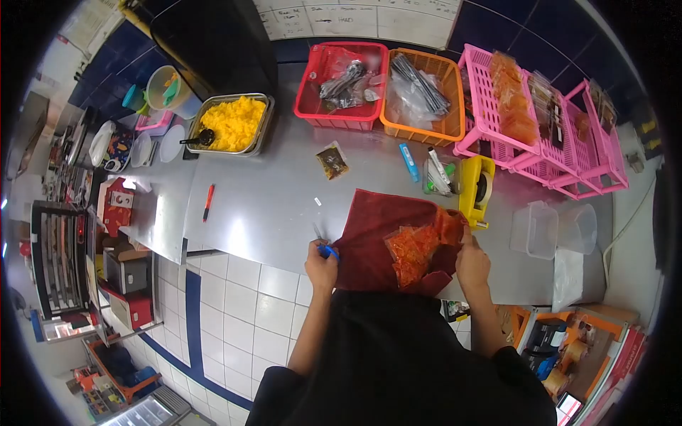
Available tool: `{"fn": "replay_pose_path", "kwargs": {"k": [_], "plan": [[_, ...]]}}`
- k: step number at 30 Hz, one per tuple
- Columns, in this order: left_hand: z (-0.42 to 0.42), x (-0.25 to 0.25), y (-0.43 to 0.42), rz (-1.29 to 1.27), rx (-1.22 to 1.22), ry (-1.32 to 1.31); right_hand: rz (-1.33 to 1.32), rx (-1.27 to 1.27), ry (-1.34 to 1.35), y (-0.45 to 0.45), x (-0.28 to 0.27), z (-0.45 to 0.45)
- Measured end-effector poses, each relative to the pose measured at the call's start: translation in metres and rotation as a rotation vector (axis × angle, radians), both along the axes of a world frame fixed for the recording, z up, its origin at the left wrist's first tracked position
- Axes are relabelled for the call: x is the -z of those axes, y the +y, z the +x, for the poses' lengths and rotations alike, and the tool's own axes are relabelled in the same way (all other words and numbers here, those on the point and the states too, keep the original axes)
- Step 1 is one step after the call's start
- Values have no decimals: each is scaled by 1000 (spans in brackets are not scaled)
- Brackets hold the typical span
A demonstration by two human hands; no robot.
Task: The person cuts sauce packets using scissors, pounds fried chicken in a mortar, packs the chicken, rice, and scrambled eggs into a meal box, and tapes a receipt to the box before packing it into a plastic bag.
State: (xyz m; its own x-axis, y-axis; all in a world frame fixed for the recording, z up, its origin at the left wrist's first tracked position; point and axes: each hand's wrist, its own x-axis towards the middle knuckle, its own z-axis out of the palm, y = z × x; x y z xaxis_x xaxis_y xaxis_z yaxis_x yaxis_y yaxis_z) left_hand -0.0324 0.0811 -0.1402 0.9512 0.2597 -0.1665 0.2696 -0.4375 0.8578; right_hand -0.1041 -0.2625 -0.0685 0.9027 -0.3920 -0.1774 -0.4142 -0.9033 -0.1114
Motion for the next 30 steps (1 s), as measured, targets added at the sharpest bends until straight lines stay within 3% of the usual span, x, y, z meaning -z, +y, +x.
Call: {"fn": "replay_pose_path", "kwargs": {"k": [1,3,4,6,8,9,12,13,15,17,18,19,21,23,25,29,30], "plan": [[1,-14,-3,225,-26,-42,1,14,1,2,-7,2],[5,-33,-9,265,-6,45,-131,-69,-297,18,-20,15],[6,-36,-11,360,48,-74,-133,-43,-299,27,-26,24],[10,-45,-18,448,125,-213,-17,20,94,40,-35,40],[14,-53,-28,532,388,-180,-49,-3,20,44,-12,38],[14,-51,-33,527,395,-196,-79,-54,-44,44,1,38],[-1,-19,-45,960,696,-76,-49,-5,-78,32,20,29],[-2,-16,-52,960,700,-75,-36,31,-59,26,23,24],[-2,-11,-64,1247,781,116,-9,2,-104,11,27,12],[10,-47,-81,1329,927,214,18,-30,-151,7,24,5],[16,-69,-90,1407,1065,312,-27,-114,-382,6,14,3],[22,-84,-96,1409,1065,308,-73,-198,-616,5,4,3],[38,-107,-107,1273,1226,416,-50,-185,-706,2,-11,3],[45,-117,-128,1242,1188,285,-28,-157,-793,3,-22,-1],[50,-113,-147,1201,1154,160,861,399,-696,6,-27,-10],[62,-79,-168,1364,1153,21,1123,419,-862,-16,-13,-23],[64,-78,-171,1197,1078,43,1359,535,-902,-16,-24,-24]]}}
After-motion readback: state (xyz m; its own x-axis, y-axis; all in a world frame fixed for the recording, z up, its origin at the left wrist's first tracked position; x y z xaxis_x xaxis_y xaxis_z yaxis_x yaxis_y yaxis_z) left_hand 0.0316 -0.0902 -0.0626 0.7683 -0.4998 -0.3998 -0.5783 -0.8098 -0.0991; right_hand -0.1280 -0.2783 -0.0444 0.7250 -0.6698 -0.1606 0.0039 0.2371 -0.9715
